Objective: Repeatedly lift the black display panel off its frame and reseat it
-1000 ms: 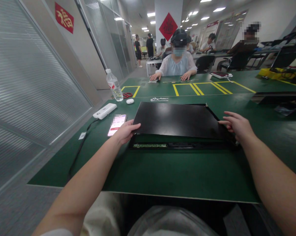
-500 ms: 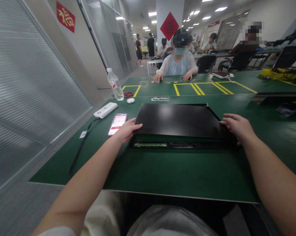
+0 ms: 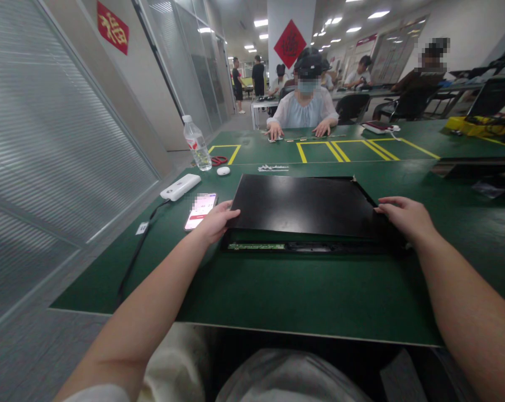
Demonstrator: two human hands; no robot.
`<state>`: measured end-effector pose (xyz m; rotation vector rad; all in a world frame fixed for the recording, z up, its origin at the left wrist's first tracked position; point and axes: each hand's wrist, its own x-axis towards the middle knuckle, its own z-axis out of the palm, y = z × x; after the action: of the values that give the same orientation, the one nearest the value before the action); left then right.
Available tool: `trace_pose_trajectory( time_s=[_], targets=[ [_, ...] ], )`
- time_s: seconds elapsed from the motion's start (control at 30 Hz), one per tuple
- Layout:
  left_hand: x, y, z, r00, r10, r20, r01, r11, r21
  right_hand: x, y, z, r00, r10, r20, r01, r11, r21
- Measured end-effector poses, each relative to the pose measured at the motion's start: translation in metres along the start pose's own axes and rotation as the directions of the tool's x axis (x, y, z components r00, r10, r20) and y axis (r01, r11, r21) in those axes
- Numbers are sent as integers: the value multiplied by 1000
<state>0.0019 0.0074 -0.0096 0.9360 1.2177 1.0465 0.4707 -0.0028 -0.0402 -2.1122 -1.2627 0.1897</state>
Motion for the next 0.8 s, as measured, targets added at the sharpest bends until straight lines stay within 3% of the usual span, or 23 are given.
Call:
trace_pose_trajectory(
  time_s=[0.13, 0.8],
  targets=[
    [-1, -1, 1, 1000, 16, 9, -16, 1000, 6, -5, -8, -2, 999, 48, 7, -48, 999, -15],
    [-2, -3, 4, 999, 31, 29, -32, 999, 38, -10, -14, -6, 998, -21, 60, 30, 989, -146]
  ],
)
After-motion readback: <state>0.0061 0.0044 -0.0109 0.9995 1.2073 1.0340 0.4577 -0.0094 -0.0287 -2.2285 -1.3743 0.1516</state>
